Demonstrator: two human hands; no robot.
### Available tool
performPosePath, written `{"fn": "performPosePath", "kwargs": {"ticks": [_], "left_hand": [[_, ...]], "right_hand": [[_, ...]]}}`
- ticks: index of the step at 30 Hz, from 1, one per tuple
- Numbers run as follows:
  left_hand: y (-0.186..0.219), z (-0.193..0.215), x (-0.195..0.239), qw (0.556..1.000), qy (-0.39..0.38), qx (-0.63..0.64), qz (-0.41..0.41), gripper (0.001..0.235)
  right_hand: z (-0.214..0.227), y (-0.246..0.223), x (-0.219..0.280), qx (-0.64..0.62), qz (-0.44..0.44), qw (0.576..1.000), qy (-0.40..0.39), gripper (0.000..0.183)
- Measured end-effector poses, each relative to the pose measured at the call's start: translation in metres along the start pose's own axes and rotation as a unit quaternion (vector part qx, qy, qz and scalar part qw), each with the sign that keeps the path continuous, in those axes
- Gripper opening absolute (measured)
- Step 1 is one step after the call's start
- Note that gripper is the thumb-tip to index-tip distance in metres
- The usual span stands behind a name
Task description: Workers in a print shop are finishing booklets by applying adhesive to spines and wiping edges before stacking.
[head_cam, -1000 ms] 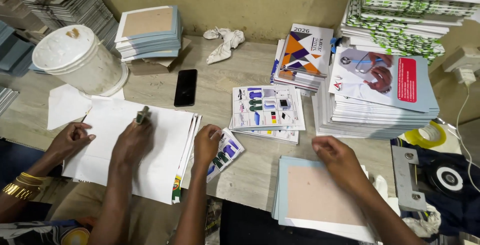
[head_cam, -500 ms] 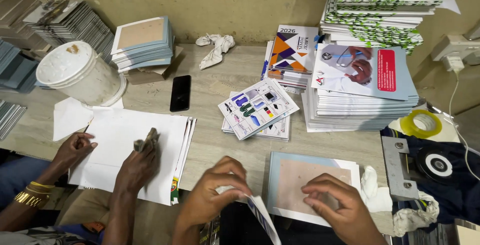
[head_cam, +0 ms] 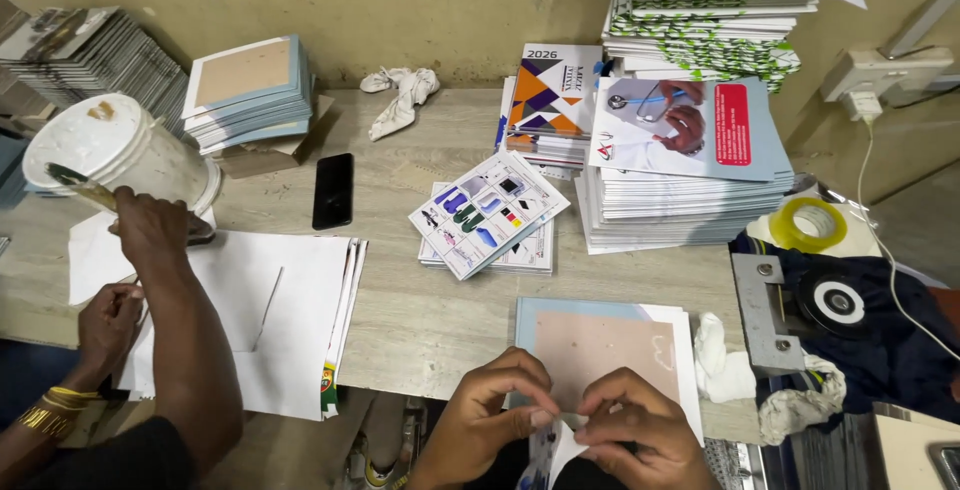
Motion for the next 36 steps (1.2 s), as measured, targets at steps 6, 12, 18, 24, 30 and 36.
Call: {"fn": "performPosePath", "kwargs": {"ticks": [6, 12, 18, 24, 30, 36], "left_hand": [[-0.037, 0.0, 0.001, 0.962, 0.075, 0.261, 0.018, 0.007], [-0.06, 0.008, -0.012, 0.918, 0.239, 0.314, 0.032, 0.007], [-0.056, 0.027, -0.06, 0.935, 0.24, 0.091, 0.245, 0.017], [-0.07, 0.036, -0.094, 0.897, 0.287, -0.094, 0.322, 0.021], [-0.078, 0.04, -0.095, 0.895, 0.295, -0.097, 0.321, 0.021], [-0.084, 0.042, -0.097, 0.891, 0.29, -0.003, 0.349, 0.023]], "right_hand": [[0.015, -0.01, 0.019, -0.065, 0.067, 0.984, 0.15, 0.005], [0.06, 0.003, 0.056, -0.238, -0.11, 0.917, 0.301, 0.009], [0.119, 0.088, 0.084, -0.039, -0.419, 0.871, 0.252, 0.013], [0.115, 0.117, 0.042, 0.069, -0.542, 0.803, 0.239, 0.017], [0.111, 0.11, 0.044, 0.065, -0.555, 0.79, 0.253, 0.012], [0.11, 0.117, 0.058, 0.052, -0.549, 0.789, 0.272, 0.016]]}}
Point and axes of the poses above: each hand's wrist, its own x-axis away from the middle knuckle, its own z-axis out of the back of the hand, y = z × x, the point moved 2 cm from there along -x, towards the middle knuckle, and after that the axes turned 15 degrees about z, right-handed, at the moved point
